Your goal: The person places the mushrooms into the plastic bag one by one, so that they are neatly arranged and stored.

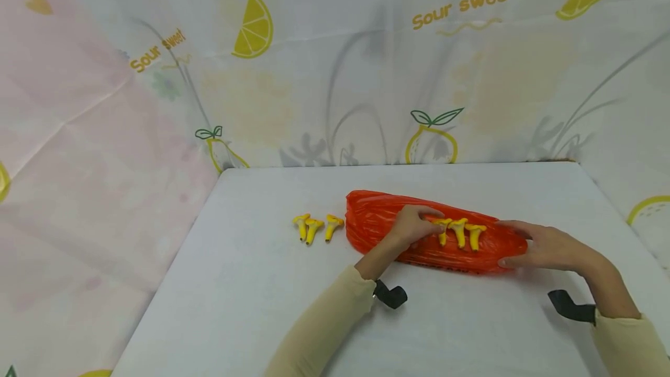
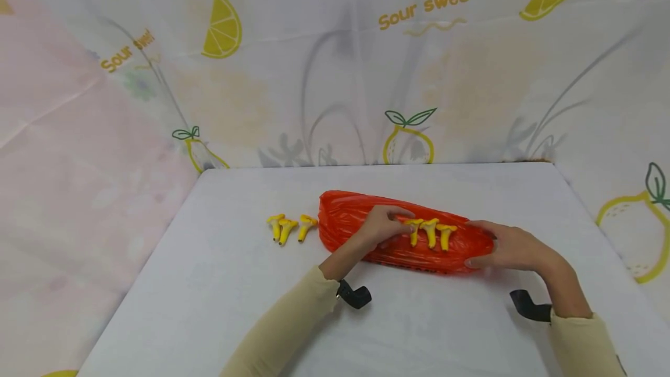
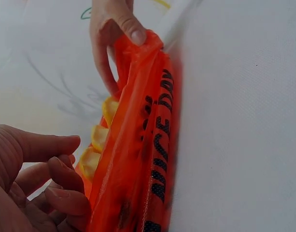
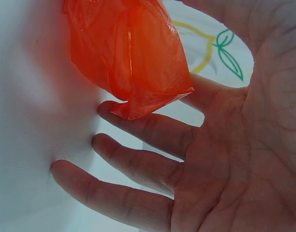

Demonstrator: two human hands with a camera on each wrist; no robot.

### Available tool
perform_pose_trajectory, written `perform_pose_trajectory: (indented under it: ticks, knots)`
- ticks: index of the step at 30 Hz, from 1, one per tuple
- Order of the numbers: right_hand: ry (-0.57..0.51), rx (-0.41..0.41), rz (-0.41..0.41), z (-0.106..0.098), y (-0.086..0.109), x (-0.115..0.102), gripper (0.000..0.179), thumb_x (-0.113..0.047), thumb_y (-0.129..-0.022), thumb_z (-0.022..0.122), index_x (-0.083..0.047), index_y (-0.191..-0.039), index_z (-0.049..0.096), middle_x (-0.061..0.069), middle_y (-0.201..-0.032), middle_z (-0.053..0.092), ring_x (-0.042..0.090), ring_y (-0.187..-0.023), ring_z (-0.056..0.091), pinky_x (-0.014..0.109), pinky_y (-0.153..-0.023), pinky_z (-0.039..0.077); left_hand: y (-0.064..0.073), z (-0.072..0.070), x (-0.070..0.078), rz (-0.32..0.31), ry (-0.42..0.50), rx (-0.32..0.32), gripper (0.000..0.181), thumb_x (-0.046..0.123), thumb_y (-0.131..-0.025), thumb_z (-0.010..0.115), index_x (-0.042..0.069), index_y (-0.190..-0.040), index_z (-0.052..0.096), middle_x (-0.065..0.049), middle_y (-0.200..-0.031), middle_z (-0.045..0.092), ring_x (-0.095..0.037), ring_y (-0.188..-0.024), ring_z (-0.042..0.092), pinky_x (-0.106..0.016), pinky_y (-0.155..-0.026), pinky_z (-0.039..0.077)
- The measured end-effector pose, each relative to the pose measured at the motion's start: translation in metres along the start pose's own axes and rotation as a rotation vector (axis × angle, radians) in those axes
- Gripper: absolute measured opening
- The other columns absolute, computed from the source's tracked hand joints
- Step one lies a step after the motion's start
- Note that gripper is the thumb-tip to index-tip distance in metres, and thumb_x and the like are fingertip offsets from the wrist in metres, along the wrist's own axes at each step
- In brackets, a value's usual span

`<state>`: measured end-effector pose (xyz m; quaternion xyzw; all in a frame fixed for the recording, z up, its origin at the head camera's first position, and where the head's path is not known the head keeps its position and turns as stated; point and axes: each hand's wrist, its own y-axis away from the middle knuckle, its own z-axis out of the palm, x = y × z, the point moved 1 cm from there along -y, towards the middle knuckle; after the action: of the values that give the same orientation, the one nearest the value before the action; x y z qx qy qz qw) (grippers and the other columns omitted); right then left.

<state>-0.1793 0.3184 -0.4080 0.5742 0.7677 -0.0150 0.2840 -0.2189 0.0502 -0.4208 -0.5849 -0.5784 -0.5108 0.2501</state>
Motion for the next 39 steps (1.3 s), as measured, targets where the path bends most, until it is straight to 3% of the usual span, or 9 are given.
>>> perform_pose_trajectory:
  ticks: [10, 15, 20, 25, 33, 39]
  knots:
    - [0.0, 0.003, -0.003, -0.001, 0.001, -0.001, 0.084, -0.049, -0.079, 0.075, 0.001, -0.14, 0.047, 0.036, -0.132, 0.047, 0.05, -0.112, 0.047, 0.064, -0.079, 0.049, 0.011, -0.015, 0.0, 0.052, 0.064, -0.033, 0.025, 0.013, -0.085, 0.079, 0.012, -0.109, 0.076, 0.0, -0.056, 0.044, -0.017, -0.042, 0.036, -0.022, -0.038, 0.034]
    - [0.005, 0.0, 0.005, -0.001, 0.001, -0.001, 0.084, -0.05, -0.079, 0.075, 0.001, -0.14, 0.047, 0.037, -0.132, 0.047, 0.05, -0.112, 0.047, 0.064, -0.079, 0.049, 0.014, -0.03, -0.006, 0.095, 0.117, -0.05, 0.026, 0.015, -0.084, 0.079, 0.013, -0.11, 0.076, 0.0, -0.057, 0.045, -0.016, -0.047, 0.039, -0.022, -0.039, 0.037]
    - [-0.002, -0.003, 0.002, -0.001, 0.001, 0.001, 0.084, -0.049, -0.079, 0.076, 0.001, -0.14, 0.046, 0.036, -0.132, 0.047, 0.05, -0.112, 0.046, 0.064, -0.079, 0.049, 0.015, -0.046, -0.009, 0.141, 0.113, -0.065, 0.03, 0.017, -0.084, 0.08, 0.012, -0.113, 0.075, 0.0, -0.057, 0.044, -0.015, -0.046, 0.04, -0.023, -0.04, 0.039]
    - [-0.011, -0.004, 0.003, 0.0, 0.0, 0.001, 0.085, -0.049, -0.078, 0.076, 0.0, -0.14, 0.047, 0.036, -0.132, 0.047, 0.05, -0.112, 0.046, 0.063, -0.079, 0.05, 0.021, -0.06, -0.014, 0.143, 0.131, -0.082, 0.032, 0.018, -0.085, 0.079, 0.012, -0.115, 0.073, -0.001, -0.055, 0.039, -0.016, -0.041, 0.036, -0.022, -0.04, 0.037]
    - [-0.01, 0.001, -0.002, 0.0, 0.0, 0.001, 0.084, -0.05, -0.079, 0.075, 0.001, -0.14, 0.047, 0.037, -0.133, 0.046, 0.05, -0.113, 0.046, 0.065, -0.08, 0.048, 0.028, -0.085, -0.027, 0.199, 0.165, -0.095, 0.036, 0.017, -0.084, 0.079, 0.006, -0.118, 0.071, -0.002, -0.055, 0.042, -0.015, -0.043, 0.036, -0.023, -0.04, 0.037]
    - [-0.019, -0.004, 0.006, 0.0, 0.0, 0.0, 0.086, -0.051, -0.078, 0.076, 0.0, -0.141, 0.046, 0.036, -0.133, 0.046, 0.05, -0.113, 0.045, 0.065, -0.08, 0.049, 0.036, -0.105, -0.036, 0.219, 0.122, -0.087, 0.04, 0.02, -0.085, 0.079, 0.003, -0.12, 0.069, -0.001, -0.055, 0.04, -0.016, -0.043, 0.035, -0.025, -0.041, 0.035]
